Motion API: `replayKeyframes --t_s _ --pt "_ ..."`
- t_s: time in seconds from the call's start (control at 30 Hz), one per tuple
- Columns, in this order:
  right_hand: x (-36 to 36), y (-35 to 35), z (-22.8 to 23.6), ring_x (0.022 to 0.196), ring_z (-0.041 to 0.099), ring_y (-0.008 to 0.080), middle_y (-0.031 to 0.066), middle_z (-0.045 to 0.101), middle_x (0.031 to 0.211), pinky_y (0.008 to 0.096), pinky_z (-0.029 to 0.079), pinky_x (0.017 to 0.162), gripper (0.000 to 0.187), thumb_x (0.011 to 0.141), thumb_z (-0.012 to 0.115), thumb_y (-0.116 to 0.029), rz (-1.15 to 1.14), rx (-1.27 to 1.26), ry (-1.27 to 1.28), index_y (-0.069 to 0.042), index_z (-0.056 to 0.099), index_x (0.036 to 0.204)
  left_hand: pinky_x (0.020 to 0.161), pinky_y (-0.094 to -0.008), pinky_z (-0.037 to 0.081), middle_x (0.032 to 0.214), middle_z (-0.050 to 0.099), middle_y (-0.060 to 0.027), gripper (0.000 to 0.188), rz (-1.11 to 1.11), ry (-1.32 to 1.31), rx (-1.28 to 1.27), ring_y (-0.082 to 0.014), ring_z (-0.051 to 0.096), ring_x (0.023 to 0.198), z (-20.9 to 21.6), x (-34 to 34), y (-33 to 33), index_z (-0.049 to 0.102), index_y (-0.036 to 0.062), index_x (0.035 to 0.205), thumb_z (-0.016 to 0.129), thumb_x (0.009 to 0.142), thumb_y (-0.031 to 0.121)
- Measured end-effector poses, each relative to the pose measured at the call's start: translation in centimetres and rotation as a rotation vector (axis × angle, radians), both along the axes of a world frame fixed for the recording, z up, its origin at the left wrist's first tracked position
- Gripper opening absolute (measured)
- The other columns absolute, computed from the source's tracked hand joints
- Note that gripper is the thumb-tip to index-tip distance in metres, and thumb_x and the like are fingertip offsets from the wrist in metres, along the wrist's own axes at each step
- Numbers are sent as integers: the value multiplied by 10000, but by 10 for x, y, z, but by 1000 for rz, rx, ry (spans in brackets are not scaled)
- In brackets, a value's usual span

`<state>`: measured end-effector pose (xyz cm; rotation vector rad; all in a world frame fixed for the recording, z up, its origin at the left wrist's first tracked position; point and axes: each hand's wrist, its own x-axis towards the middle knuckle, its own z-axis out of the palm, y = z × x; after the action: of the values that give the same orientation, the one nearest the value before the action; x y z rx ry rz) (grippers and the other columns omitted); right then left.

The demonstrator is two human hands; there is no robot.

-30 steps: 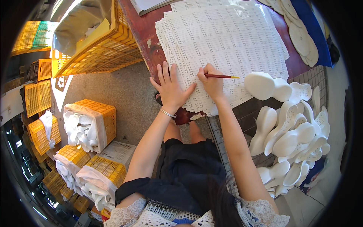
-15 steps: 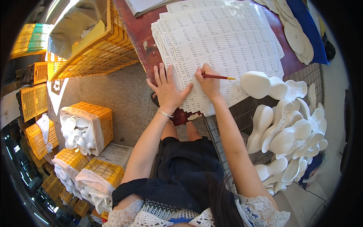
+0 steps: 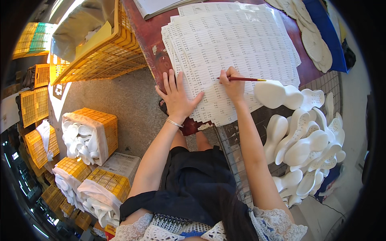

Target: The person marks a stack of white paper sheets with a red pencil, then moves to a wire rack and sorts white plastic shoe insoles by hand, placing them into a clear plastic bag.

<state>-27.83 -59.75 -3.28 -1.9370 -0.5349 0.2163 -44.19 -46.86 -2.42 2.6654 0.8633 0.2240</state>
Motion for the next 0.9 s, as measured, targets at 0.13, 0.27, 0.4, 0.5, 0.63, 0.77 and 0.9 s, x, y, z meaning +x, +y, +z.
replayKeyframes --t_s 0.13,0.27,0.4,0.5,0.63,0.77,0.9 --pt "-2 1 -8 439 409 144 53 461 482 324 351 434 315 835 653 -127 -5 -30 -63 -51 451 605 1073 -688 37 1556 208 -177 983 -3 -5 12 -340 93 1463 1 0 0 306 85 1459 667 732 639" --pt "-1 0 -11 438 404 141 54 454 484 320 347 429 331 834 652 -121 -14 1 -74 -51 432 596 1078 -681 39 1553 217 -172 975 7 7 7 -340 98 1463 3 1 -1 311 81 1453 670 732 630" --pt "0 0 -10 438 381 143 55 440 486 327 335 427 325 836 641 -106 3 38 -25 -47 424 602 1080 -675 40 1547 230 -172 967 12 4 8 -342 107 1461 4 2 -2 319 80 1447 679 728 619" --pt "0 0 -9 439 352 145 55 411 483 334 317 425 329 838 633 -96 3 71 -14 -47 408 602 1079 -675 49 1545 235 -173 963 8 -2 14 -343 110 1460 4 2 -2 325 83 1443 683 726 617" --pt "1 0 -9 441 314 141 55 361 480 334 295 423 338 835 622 -77 10 36 -76 -52 381 598 1079 -674 51 1544 237 -172 964 7 2 16 -343 111 1460 4 2 -1 322 84 1445 681 728 620" --pt "1 -1 -8 444 306 138 57 347 483 328 290 425 336 829 619 -66 4 36 -74 -52 372 601 1080 -671 48 1541 240 -175 967 3 -1 25 -343 112 1459 3 2 -1 319 79 1445 679 730 621" --pt "2 -2 -4 462 344 121 43 387 494 313 316 436 329 843 618 -75 59 38 -94 -45 387 612 1083 -667 42 1543 233 -180 968 2 -3 13 -343 110 1460 3 2 -1 320 74 1446 678 731 620"
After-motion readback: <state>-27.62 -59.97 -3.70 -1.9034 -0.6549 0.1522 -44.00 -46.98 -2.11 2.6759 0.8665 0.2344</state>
